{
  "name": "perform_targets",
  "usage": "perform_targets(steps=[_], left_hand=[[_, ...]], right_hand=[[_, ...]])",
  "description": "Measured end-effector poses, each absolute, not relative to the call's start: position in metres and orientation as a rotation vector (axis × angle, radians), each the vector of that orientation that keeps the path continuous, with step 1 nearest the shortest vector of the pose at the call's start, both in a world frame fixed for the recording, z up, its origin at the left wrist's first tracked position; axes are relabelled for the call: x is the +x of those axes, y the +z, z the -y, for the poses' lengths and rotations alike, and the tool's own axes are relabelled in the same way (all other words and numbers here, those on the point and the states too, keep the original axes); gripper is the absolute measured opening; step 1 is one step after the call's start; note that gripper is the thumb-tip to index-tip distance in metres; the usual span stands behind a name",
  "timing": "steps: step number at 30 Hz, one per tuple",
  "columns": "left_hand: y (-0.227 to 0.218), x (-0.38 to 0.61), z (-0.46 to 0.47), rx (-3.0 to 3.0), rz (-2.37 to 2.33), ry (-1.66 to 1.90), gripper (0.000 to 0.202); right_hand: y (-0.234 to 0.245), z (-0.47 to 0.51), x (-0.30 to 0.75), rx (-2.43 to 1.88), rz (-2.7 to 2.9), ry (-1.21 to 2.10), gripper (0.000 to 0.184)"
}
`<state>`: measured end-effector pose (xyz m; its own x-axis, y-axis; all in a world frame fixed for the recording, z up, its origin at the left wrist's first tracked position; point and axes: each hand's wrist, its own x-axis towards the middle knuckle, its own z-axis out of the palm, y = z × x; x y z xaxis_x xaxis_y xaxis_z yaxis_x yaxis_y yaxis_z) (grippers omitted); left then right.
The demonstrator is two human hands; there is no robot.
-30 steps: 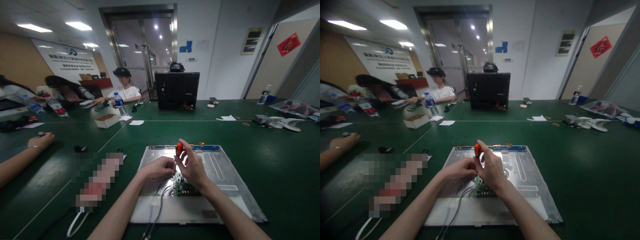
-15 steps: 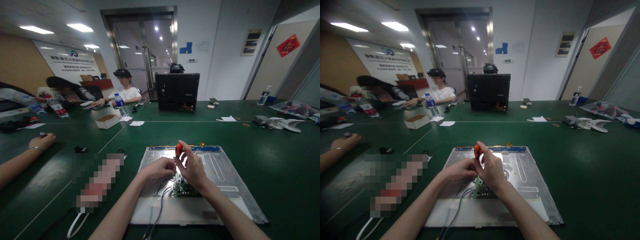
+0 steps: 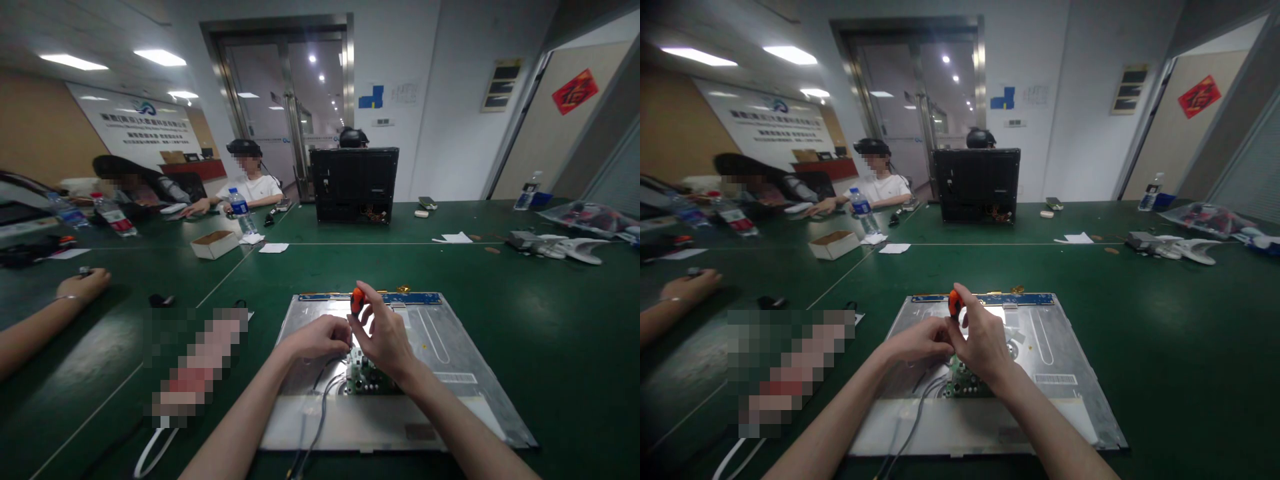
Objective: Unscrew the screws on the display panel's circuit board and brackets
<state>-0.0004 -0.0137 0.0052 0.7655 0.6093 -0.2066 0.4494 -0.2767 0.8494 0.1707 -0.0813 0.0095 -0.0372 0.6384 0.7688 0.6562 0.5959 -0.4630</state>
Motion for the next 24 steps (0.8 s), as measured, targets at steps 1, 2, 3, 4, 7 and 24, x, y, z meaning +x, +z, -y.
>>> perform_targets(steps=[1,2,3,4,7,24], left_hand=[[0.0052,-0.0004,0.014,1.924,-0.805,0.198,0.009],[0.0053,-0.0005,0.0142,1.928,-0.806,0.201,0.009],[0.0054,-0.0005,0.0143,1.934,-0.81,0.202,0.009],[0.0056,-0.0004,0.0144,1.942,-0.815,0.199,0.008],[0.0068,0.0,0.0143,1.965,-0.83,0.184,0.006],[0.0089,0.0016,0.0163,1.949,-0.864,0.174,0.007]], right_hand=[[0.0099,0.0815,0.1705,-1.073,1.718,-0.018,0.05],[0.0104,0.0817,0.1703,-1.07,1.717,-0.018,0.05],[0.011,0.0819,0.1701,-1.066,1.716,-0.02,0.05],[0.0116,0.082,0.17,-1.062,1.715,-0.023,0.05],[0.0124,0.0819,0.1702,-1.051,1.719,-0.025,0.051],[0.0079,0.0796,0.1719,-1.054,1.73,-0.062,0.052]])
